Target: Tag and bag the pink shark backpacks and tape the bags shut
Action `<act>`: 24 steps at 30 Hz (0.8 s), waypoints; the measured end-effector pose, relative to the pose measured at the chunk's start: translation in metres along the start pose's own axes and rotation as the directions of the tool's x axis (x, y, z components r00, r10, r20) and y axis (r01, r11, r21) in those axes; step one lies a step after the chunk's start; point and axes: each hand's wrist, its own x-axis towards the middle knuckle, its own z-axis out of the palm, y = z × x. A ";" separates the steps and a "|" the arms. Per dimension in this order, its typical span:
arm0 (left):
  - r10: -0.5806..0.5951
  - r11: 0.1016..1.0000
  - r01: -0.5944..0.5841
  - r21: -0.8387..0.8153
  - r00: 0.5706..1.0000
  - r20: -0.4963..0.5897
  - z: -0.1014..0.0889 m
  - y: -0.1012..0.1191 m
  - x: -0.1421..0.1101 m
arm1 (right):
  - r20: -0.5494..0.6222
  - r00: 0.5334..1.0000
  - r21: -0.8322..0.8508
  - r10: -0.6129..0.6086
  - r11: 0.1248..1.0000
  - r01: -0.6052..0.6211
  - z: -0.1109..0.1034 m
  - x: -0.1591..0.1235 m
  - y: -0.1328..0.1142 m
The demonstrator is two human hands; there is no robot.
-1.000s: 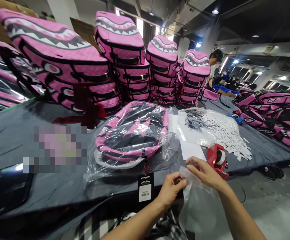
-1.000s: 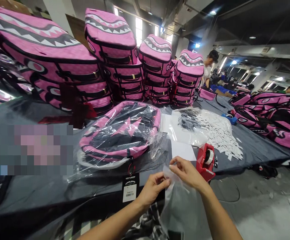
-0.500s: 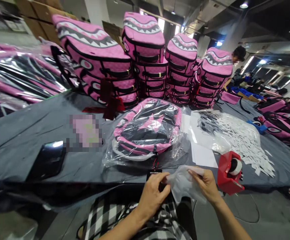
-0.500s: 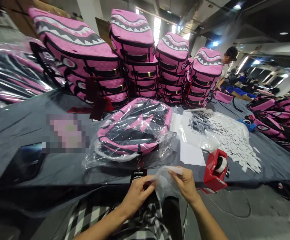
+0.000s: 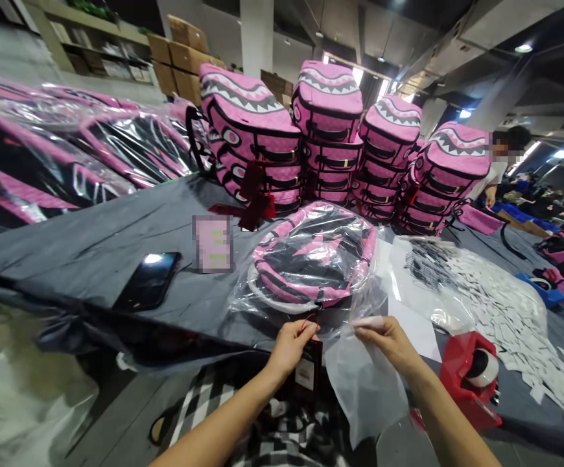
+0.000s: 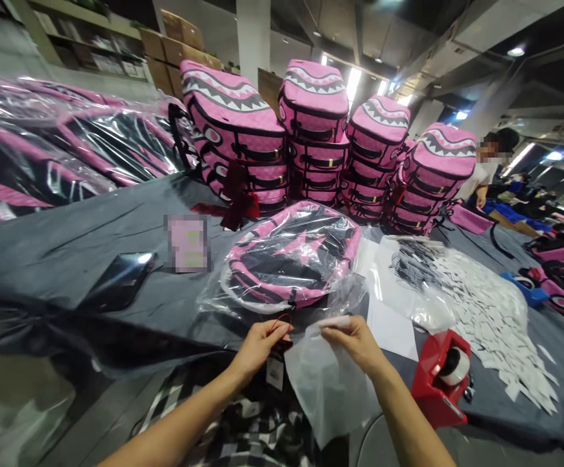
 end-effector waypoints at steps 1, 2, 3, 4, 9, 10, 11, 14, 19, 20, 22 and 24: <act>-0.008 0.999 0.009 -0.035 1.000 0.021 -0.009 0.002 -0.002 | -0.004 1.000 0.016 -0.012 1.000 0.013 0.001 0.009 0.001; -0.026 0.996 0.030 -0.081 0.998 0.048 -0.017 0.005 -0.005 | 0.010 1.000 0.026 -0.027 0.999 0.027 0.003 0.020 0.002; -0.059 0.988 0.070 -0.137 0.995 0.083 -0.025 0.009 -0.006 | 0.046 0.998 0.026 -0.039 0.999 0.038 0.005 0.030 0.005; -0.099 0.972 0.122 -0.199 0.988 0.121 -0.032 0.013 -0.007 | 0.090 0.995 0.014 -0.046 0.999 0.045 0.009 0.041 0.008; -0.252 0.865 0.295 -0.405 0.955 0.157 -0.036 0.026 -0.007 | 0.192 0.981 -0.173 0.005 0.985 0.028 0.031 0.073 0.027; -0.233 0.886 0.265 -0.380 0.964 0.129 -0.032 0.025 -0.009 | 0.186 0.982 -0.187 0.013 0.982 0.023 0.035 0.074 0.029; -0.184 0.928 0.204 -0.311 0.979 0.092 -0.026 0.024 -0.011 | 0.174 0.985 -0.180 0.013 0.984 0.019 0.039 0.074 0.030; 0.072 0.977 -0.077 0.197 0.997 0.029 -0.004 0.016 -0.022 | 0.095 0.995 -0.107 0.000 0.994 0.011 0.052 0.071 0.028; 0.233 0.501 -0.285 0.817 0.954 0.190 0.014 -0.001 -0.040 | -0.035 0.999 -0.029 -0.016 0.999 0.015 0.070 0.066 0.022; 0.288 0.455 -0.333 0.826 0.933 0.217 0.012 -0.003 -0.042 | -0.072 0.997 -0.047 -0.036 0.998 0.033 0.073 0.067 0.022; 0.440 0.453 -0.414 0.789 0.874 0.206 0.004 -0.007 -0.044 | -0.150 0.986 -0.091 -0.079 0.994 0.066 0.079 0.068 0.023; 0.562 0.594 -0.419 0.687 0.827 0.018 -0.006 -0.011 -0.044 | -0.209 0.973 -0.103 -0.097 0.992 0.077 0.083 0.070 0.026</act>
